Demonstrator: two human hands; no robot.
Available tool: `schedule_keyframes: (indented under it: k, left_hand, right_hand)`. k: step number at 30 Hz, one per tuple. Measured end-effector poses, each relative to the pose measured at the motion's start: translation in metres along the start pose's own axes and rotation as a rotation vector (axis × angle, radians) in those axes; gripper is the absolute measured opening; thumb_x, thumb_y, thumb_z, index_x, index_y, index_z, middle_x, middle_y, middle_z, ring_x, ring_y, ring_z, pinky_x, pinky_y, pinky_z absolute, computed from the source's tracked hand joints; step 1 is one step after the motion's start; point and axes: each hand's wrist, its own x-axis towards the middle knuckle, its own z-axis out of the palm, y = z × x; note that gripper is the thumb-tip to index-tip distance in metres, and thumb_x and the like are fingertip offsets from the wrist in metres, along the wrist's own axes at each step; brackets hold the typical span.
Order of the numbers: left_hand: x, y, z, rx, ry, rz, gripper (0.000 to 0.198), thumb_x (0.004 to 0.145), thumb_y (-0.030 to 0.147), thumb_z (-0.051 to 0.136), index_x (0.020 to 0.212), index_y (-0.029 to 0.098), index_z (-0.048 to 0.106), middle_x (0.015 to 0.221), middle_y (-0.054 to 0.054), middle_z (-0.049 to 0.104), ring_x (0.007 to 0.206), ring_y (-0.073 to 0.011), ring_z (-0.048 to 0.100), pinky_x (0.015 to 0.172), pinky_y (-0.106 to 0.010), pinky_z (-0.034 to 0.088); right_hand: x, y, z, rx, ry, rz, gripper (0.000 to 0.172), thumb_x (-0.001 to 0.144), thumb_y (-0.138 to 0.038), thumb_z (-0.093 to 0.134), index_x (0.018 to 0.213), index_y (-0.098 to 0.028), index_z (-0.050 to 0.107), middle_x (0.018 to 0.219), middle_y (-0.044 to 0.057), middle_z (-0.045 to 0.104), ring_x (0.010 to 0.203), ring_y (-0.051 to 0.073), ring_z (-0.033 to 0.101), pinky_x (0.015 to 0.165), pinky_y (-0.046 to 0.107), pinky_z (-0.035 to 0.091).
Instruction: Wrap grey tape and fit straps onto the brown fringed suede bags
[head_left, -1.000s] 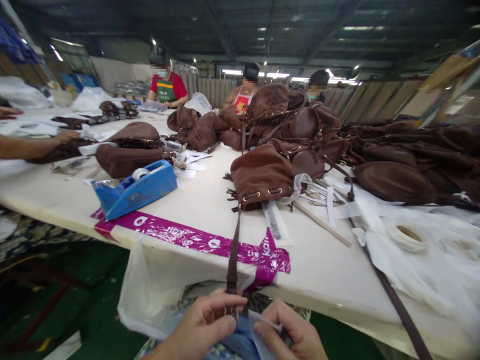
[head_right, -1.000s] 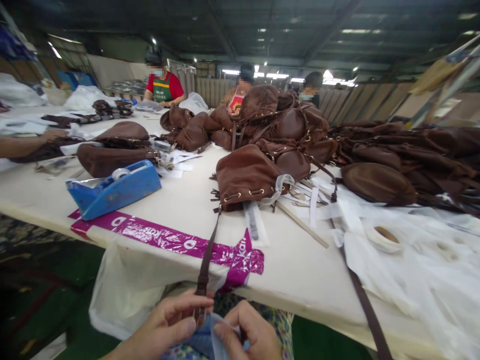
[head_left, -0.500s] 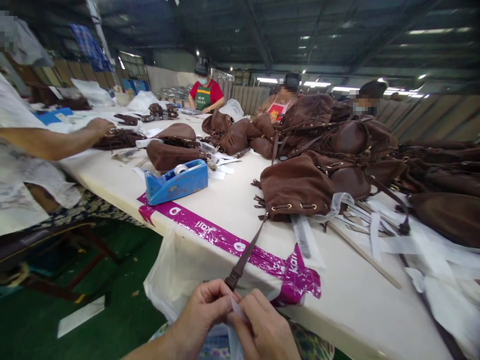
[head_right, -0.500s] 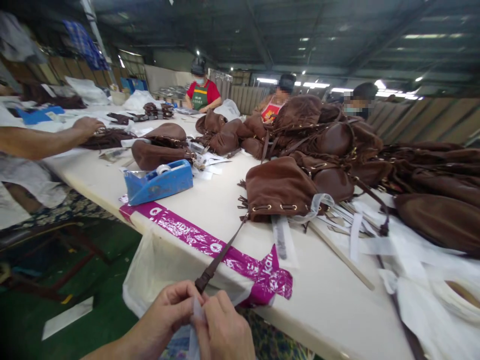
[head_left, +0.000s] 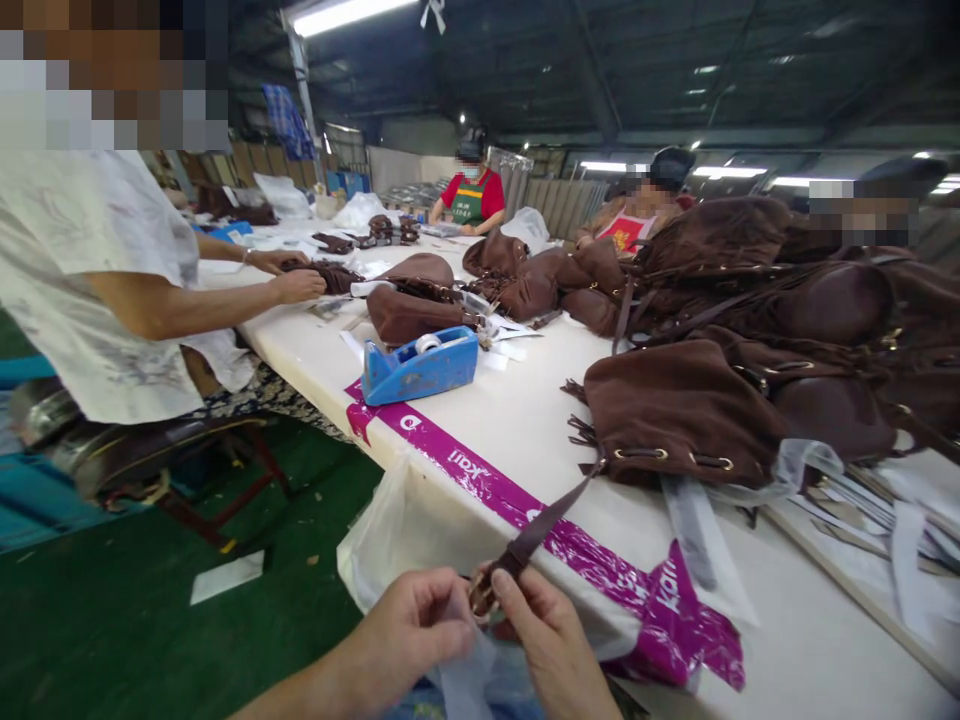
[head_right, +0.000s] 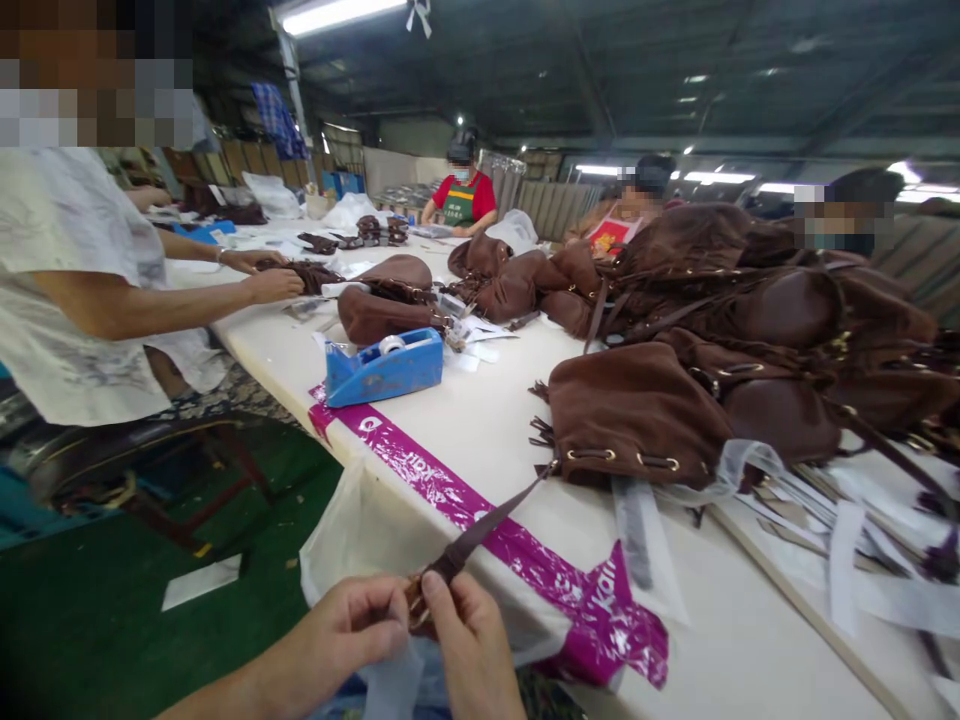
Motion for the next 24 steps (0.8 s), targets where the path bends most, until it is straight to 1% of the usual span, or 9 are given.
schedule_keyframes:
  k: [4, 6, 8, 10, 13, 16, 19, 22, 24]
  left_hand:
    - [-0.006, 0.011, -0.016, -0.18, 0.144, -0.119, 0.031, 0.062, 0.026, 0.077, 0.065, 0.016, 0.048, 0.083, -0.007, 0.07, 0.073, -0.0175, 0.061, 0.064, -0.024, 0.043]
    - [-0.003, 0.017, -0.03, -0.287, 0.238, -0.147, 0.035, 0.062, 0.029, 0.081, 0.069, 0.016, 0.049, 0.079, -0.009, 0.071, 0.067, -0.0193, 0.065, 0.061, -0.027, 0.047]
    - [0.003, 0.028, -0.05, -0.397, 0.317, -0.111, 0.037, 0.061, 0.029, 0.084, 0.074, 0.016, 0.053, 0.073, -0.008, 0.071, 0.063, -0.0194, 0.066, 0.063, -0.03, 0.051]
    - [0.007, 0.048, -0.074, -0.447, 0.409, -0.018, 0.034, 0.06, 0.025, 0.086, 0.075, 0.014, 0.058, 0.071, -0.007, 0.071, 0.063, -0.0185, 0.067, 0.069, -0.033, 0.054]
    - [0.003, 0.088, -0.11, -0.357, 0.511, 0.161, 0.027, 0.062, 0.025, 0.086, 0.077, 0.013, 0.066, 0.083, -0.009, 0.073, 0.076, -0.0212, 0.069, 0.078, -0.035, 0.055]
    - [-0.007, 0.114, -0.128, -0.033, 0.481, 0.256, 0.024, 0.068, 0.031, 0.081, 0.075, 0.011, 0.071, 0.082, -0.01, 0.073, 0.077, -0.0204, 0.067, 0.075, -0.028, 0.053]
    - [-0.011, 0.106, -0.115, 0.255, 0.376, 0.179, 0.021, 0.072, 0.03, 0.075, 0.068, 0.01, 0.072, 0.067, -0.007, 0.071, 0.061, -0.0132, 0.061, 0.061, -0.02, 0.046]
    - [-0.004, 0.074, -0.084, 0.271, 0.243, -0.013, 0.012, 0.063, 0.023, 0.073, 0.061, 0.011, 0.069, 0.057, -0.003, 0.067, 0.051, -0.0111, 0.055, 0.053, -0.02, 0.041]
    - [0.001, 0.051, -0.064, 0.202, 0.198, -0.11, 0.009, 0.058, 0.02, 0.072, 0.057, 0.012, 0.066, 0.054, -0.002, 0.066, 0.05, -0.0121, 0.056, 0.052, -0.021, 0.042]
  right_hand:
    - [0.001, -0.01, -0.005, 0.091, 0.077, 0.058, 0.051, 0.065, -0.059, 0.075, 0.091, -0.016, 0.075, 0.076, 0.004, 0.07, 0.064, 0.015, 0.053, 0.053, 0.021, 0.039]
    - [0.004, -0.02, -0.003, 0.192, 0.07, 0.073, 0.05, 0.064, -0.057, 0.078, 0.094, -0.017, 0.075, 0.076, 0.004, 0.07, 0.064, 0.014, 0.052, 0.049, 0.02, 0.038]
    - [0.009, -0.032, 0.0, 0.27, 0.055, 0.072, 0.048, 0.061, -0.054, 0.081, 0.091, -0.017, 0.076, 0.078, 0.006, 0.071, 0.066, 0.015, 0.053, 0.047, 0.019, 0.039]
    - [0.014, -0.045, 0.002, 0.307, 0.047, 0.081, 0.047, 0.058, -0.052, 0.084, 0.088, -0.016, 0.077, 0.08, 0.007, 0.072, 0.068, 0.015, 0.056, 0.047, 0.019, 0.041]
    - [0.022, -0.059, 0.0, 0.358, 0.006, 0.097, 0.046, 0.056, -0.05, 0.085, 0.087, -0.016, 0.077, 0.084, 0.008, 0.073, 0.072, 0.017, 0.06, 0.051, 0.021, 0.046]
    - [0.026, -0.063, -0.004, 0.406, -0.002, 0.104, 0.043, 0.056, -0.046, 0.087, 0.087, -0.017, 0.077, 0.087, 0.008, 0.074, 0.079, 0.02, 0.064, 0.053, 0.022, 0.05]
    - [0.024, -0.059, -0.004, 0.428, 0.042, 0.106, 0.041, 0.056, -0.041, 0.088, 0.088, -0.019, 0.076, 0.089, 0.008, 0.075, 0.082, 0.021, 0.067, 0.06, 0.025, 0.054]
    - [0.019, -0.054, 0.0, 0.449, 0.056, 0.109, 0.039, 0.057, -0.039, 0.088, 0.087, -0.018, 0.076, 0.086, 0.007, 0.075, 0.078, 0.021, 0.068, 0.066, 0.029, 0.056]
    - [0.016, -0.05, 0.002, 0.454, 0.065, 0.1, 0.038, 0.058, -0.039, 0.088, 0.087, -0.018, 0.076, 0.086, 0.007, 0.075, 0.076, 0.021, 0.068, 0.065, 0.029, 0.056]
